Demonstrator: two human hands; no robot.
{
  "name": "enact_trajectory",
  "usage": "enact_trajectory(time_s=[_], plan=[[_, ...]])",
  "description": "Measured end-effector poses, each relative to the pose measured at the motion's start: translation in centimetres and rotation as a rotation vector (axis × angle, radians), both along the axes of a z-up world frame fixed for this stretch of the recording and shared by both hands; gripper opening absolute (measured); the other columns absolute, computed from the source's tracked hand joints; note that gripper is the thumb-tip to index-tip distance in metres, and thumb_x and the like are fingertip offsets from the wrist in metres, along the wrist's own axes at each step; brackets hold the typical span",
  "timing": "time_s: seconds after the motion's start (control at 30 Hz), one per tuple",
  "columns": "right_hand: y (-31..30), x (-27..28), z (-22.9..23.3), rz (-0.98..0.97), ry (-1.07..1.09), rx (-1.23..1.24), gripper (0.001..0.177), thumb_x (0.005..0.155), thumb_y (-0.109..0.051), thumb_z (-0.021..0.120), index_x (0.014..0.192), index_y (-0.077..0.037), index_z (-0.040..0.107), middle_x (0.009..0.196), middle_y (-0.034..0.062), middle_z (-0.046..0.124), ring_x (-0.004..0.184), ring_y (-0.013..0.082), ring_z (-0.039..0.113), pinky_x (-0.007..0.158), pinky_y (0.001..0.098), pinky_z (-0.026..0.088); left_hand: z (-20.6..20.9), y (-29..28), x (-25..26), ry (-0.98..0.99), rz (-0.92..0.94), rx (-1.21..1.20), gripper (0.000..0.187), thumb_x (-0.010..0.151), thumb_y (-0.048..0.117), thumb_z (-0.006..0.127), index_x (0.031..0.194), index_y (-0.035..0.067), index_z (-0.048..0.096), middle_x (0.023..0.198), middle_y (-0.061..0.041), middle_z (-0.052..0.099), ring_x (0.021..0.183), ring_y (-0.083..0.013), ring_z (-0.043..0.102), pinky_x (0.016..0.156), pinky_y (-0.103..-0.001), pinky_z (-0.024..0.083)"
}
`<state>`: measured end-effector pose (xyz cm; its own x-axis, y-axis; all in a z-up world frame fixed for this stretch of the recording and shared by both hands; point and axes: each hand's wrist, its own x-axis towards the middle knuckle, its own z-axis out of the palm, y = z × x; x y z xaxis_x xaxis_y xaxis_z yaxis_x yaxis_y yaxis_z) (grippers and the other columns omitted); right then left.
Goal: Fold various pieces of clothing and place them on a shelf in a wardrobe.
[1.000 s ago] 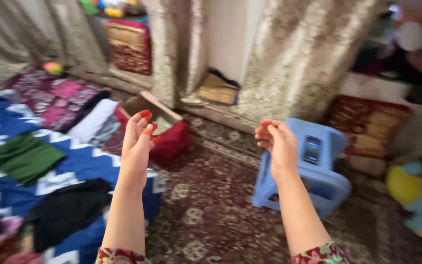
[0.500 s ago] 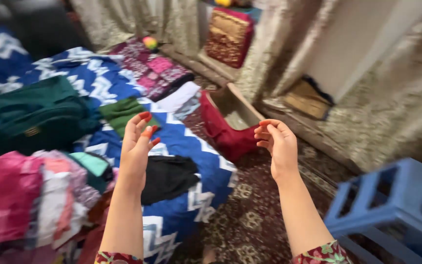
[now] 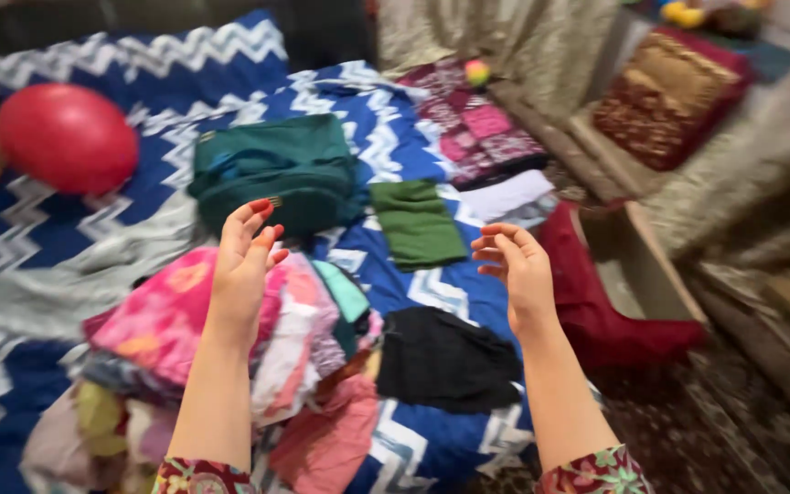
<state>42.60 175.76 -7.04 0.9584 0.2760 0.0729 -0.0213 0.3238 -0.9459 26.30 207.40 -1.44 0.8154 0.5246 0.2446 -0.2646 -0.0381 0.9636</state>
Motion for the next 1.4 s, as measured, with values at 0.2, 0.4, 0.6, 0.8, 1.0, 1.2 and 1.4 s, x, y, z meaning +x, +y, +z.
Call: enact_trajectory(time_s=[0.2,0.4,0.6,0.8,1.0,1.2,1.4], plan=[[10.1,0.5,-0.7,0.124,0.003,-0.039,0.020,0.103,-0.017,0.053,0.112,-0.007,0.068,0.099,0.0061,0.074,0.089,0.0150,0.070,0.076,0.0302,0.054,-1.6,9.4,-3.1,0.042,0.152,-0.022,0.040,0.102,0.012,0.050,0.143,0.013,0.049,0.148,-0.006,0.051,0.121,-0.0152,0.057,0.093,-0.031,0.051],[18.7,-2.7,-2.4,0.150,-0.012,-0.140,0.022,0.102,-0.017,0.053,0.114,-0.007,0.068,0.098,0.0069,0.075,0.087,0.0147,0.071,0.076,0.0291,0.054,-5.4,18.3,-5.2,0.108,0.106,-0.060,0.035,0.101,0.012,0.053,0.136,0.009,0.057,0.132,-0.005,0.062,0.094,-0.0115,0.060,0.083,-0.026,0.052],[25.0,-8.1,-4.0,0.063,0.032,-0.203,0.021,0.102,-0.017,0.054,0.114,-0.006,0.068,0.100,0.0073,0.075,0.086,0.0144,0.070,0.074,0.0284,0.054,-13.6,29.0,-6.7,0.176,0.084,-0.001,0.027,0.101,0.011,0.055,0.125,0.006,0.067,0.116,-0.002,0.070,0.093,-0.0077,0.062,0.080,-0.024,0.050],[29.1,-12.9,-4.0,-0.053,0.070,-0.240,0.022,0.102,-0.017,0.053,0.114,-0.006,0.068,0.100,0.0071,0.075,0.087,0.0140,0.070,0.076,0.0284,0.054,-23.6,36.9,-6.2,0.289,0.088,0.202,0.029,0.095,0.014,0.065,0.122,0.005,0.072,0.113,-0.007,0.076,0.100,-0.0145,0.069,0.087,-0.028,0.053],[30.7,-15.6,-3.5,-0.038,0.070,-0.280,0.023,0.103,-0.018,0.053,0.113,-0.006,0.069,0.097,0.0062,0.074,0.086,0.0144,0.070,0.075,0.0291,0.053,-23.9,36.3,-7.2,0.797,0.099,0.502,0.048,0.080,0.035,0.078,0.120,0.010,0.070,0.107,-0.013,0.077,0.102,-0.0292,0.073,0.091,-0.041,0.055],[31.7,-15.3,-4.9,0.045,0.069,-0.299,0.023,0.101,-0.019,0.054,0.113,-0.006,0.069,0.099,0.0059,0.075,0.088,0.0145,0.070,0.076,0.0306,0.053,-21.1,35.1,-8.0,0.931,0.233,0.750,0.040,0.073,0.040,0.084,0.103,0.014,0.078,0.112,-0.013,0.070,0.106,-0.0362,0.064,0.091,-0.049,0.049],[34.5,-17.2,-2.9,0.195,0.270,-0.305,0.032,0.097,-0.035,0.053,0.115,-0.013,0.068,0.107,0.0018,0.077,0.092,0.0138,0.072,0.082,0.0328,0.055,-16.3,29.0,-5.0,0.223,-0.249,0.361,0.027,0.074,0.015,0.075,0.100,0.008,0.074,0.087,-0.007,0.075,0.078,-0.0143,0.069,0.072,-0.030,0.057]])
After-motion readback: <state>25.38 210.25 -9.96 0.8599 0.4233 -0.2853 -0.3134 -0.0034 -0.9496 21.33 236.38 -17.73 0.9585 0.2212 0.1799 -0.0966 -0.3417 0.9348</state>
